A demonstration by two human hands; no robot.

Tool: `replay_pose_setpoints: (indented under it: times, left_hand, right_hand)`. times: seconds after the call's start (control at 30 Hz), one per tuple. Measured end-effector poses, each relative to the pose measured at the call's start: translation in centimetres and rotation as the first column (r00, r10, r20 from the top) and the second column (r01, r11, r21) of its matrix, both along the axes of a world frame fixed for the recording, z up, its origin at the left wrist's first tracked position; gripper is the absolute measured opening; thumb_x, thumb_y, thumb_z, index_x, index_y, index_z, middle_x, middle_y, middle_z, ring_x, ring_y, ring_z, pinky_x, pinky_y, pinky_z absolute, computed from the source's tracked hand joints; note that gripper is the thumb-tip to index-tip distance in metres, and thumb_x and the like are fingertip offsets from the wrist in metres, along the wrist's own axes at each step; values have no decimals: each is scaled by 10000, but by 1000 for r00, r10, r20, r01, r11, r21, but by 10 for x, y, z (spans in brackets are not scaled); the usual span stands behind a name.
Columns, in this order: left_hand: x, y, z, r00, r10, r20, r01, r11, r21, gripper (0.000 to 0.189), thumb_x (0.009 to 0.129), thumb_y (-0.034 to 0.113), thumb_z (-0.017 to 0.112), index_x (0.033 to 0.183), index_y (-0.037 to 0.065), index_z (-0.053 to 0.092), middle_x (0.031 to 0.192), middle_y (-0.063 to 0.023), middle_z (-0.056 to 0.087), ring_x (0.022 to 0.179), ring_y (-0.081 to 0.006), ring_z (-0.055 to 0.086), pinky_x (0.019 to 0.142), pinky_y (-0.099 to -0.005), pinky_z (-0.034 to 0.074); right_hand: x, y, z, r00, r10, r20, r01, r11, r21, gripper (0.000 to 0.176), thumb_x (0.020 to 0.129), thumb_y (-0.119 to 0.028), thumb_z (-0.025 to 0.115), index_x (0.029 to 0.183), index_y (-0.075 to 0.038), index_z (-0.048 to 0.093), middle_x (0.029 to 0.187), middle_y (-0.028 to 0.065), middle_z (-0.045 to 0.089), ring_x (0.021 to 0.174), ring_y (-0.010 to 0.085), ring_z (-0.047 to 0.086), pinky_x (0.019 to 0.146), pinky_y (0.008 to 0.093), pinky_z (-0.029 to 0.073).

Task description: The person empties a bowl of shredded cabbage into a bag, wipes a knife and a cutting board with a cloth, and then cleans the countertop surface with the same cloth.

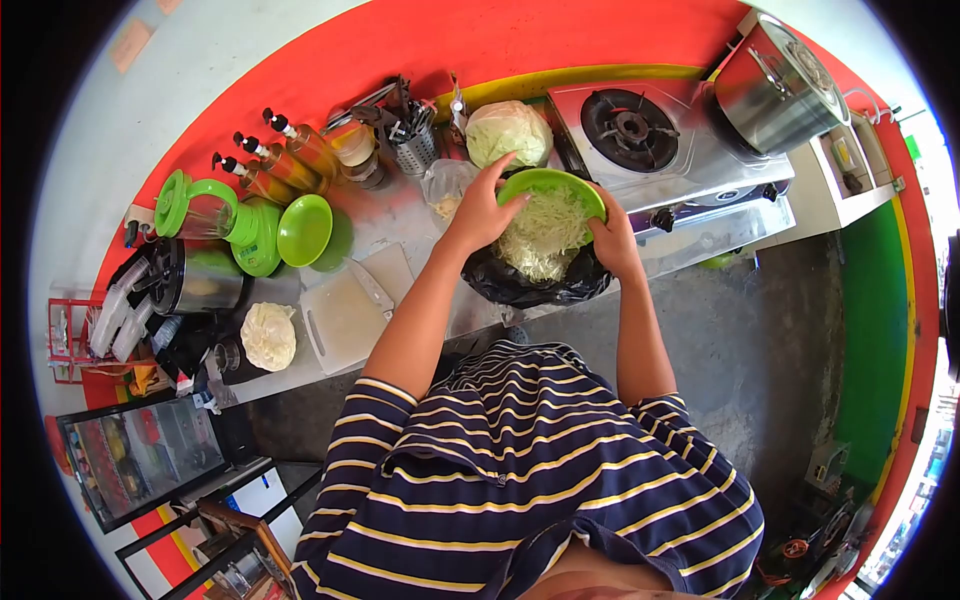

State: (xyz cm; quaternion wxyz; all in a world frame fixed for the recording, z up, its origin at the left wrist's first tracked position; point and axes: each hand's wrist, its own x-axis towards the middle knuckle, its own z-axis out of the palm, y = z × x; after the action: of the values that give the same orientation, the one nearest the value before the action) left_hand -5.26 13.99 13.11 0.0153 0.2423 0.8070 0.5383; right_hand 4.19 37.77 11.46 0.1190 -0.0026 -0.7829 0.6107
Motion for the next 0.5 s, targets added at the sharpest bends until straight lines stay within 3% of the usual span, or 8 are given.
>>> replay_pose_setpoints:
  times: [0.03,0.07,0.2,0.27,0.3,0.4,0.5]
  left_hand:
    - [-7,3,-6,997,-58,45,57,998,15,603,938,208,759,1471,51,523,1422,-226,597,1249,-361,617,1055,-428,479]
    - [-11,4,-13,992,-102,71,101,995,11,501,1012,237,676,1448,23,550,1336,-262,663,1209,-375,657,1013,-432,494]
    - [-12,0,2,973,-105,205,138,979,-153,379,1072,226,572,1375,2,615,1203,-228,721,1148,-346,681,990,-392,496]
    - [-3,0,-3,983,15,183,9,991,-130,367,1094,231,515,1344,-9,633,1139,-245,730,1131,-373,685,988,-402,491]
    - [-1,-1,-6,983,7,182,18,991,-134,367,1094,231,515,1344,-9,633,1139,-245,730,1131,-373,685,988,-402,491]
    - [8,-5,-15,990,71,121,-54,989,-136,364,1094,213,509,1364,-6,617,1194,-240,719,1155,-366,675,1009,-405,484]
    - [16,-8,-24,992,109,60,-105,992,-76,365,1094,187,489,1395,5,587,1242,-260,697,1190,-412,658,1004,-424,497]
  right_hand:
    - [-3,-3,6,1000,26,3,-26,1000,4,537,876,76,492,1407,41,565,1282,143,681,1235,210,611,1079,320,435]
    - [-3,-5,11,1000,25,10,-25,999,33,495,894,50,522,1386,41,581,1262,154,694,1207,218,628,1057,319,452]
    - [-5,-7,3,984,-101,144,82,988,133,485,896,36,575,1381,32,575,1289,178,673,1196,237,634,1035,339,474]
    - [0,-22,1,967,-255,-11,255,967,-28,536,853,40,627,1383,5,557,1305,224,624,1173,417,624,1010,433,484]
    - [5,-23,0,964,-264,-11,264,964,-33,536,853,40,627,1383,5,557,1305,224,624,1173,417,624,1010,433,484]
    - [19,-28,0,981,-135,-138,177,916,361,609,839,-18,711,1419,-27,525,1302,232,579,1217,443,535,1064,485,443]
    - [28,-43,-3,997,-2,-74,36,886,463,637,838,-58,744,1433,-38,518,1341,227,561,1237,432,529,1078,490,442]
